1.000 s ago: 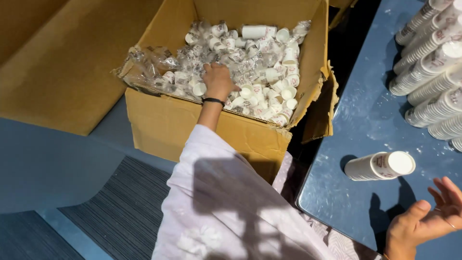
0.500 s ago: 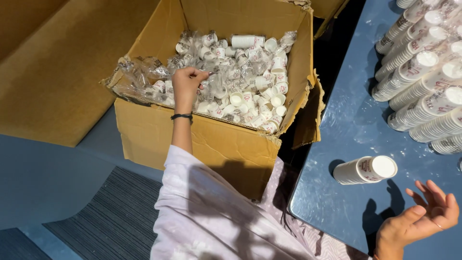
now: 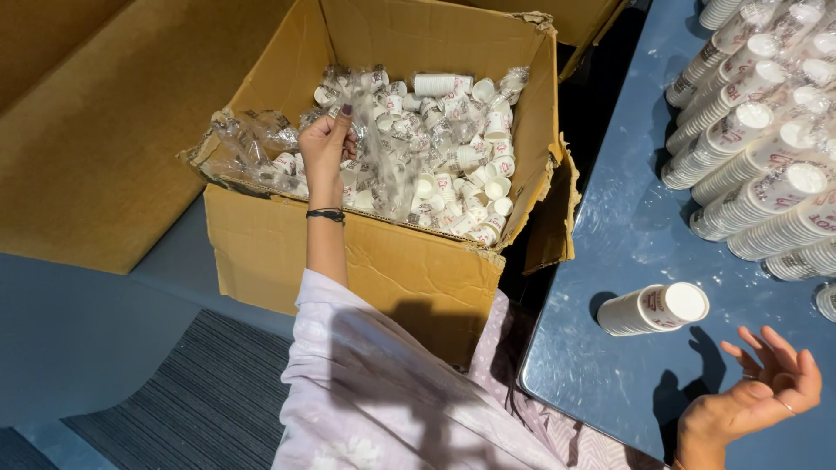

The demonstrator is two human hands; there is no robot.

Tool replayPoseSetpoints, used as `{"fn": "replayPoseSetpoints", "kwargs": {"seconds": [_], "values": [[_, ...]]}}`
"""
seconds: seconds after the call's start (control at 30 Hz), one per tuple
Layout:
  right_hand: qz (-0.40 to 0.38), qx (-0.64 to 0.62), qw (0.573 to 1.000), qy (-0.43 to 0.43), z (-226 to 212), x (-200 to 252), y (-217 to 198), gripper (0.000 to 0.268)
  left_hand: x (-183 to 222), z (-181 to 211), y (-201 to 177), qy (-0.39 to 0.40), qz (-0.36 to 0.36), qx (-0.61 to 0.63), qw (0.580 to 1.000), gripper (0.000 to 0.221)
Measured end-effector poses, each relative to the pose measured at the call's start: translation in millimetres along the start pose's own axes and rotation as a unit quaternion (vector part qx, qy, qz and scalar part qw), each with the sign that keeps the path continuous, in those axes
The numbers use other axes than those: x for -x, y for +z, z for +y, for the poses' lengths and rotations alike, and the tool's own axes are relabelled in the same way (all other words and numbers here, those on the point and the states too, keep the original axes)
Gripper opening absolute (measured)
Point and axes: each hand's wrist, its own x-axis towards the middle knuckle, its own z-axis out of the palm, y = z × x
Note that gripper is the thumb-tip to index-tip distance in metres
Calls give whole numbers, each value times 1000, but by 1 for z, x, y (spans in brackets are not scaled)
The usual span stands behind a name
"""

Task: The recorder is organizing, stacking, and packaging small paper cups into plastic sleeves from a large cardboard box.

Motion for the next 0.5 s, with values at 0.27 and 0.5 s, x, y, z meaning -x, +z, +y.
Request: {"fn": "replayPoseSetpoints", "kwargs": {"seconds": [0.27, 0.5], "values": [[51, -24, 995, -80, 12, 10, -17, 68, 38, 44, 29, 178, -21, 11, 984, 28], [-95, -48, 994, 9, -95, -1, -18, 20, 158, 85, 101, 148, -204, 37, 967, 35]]}}
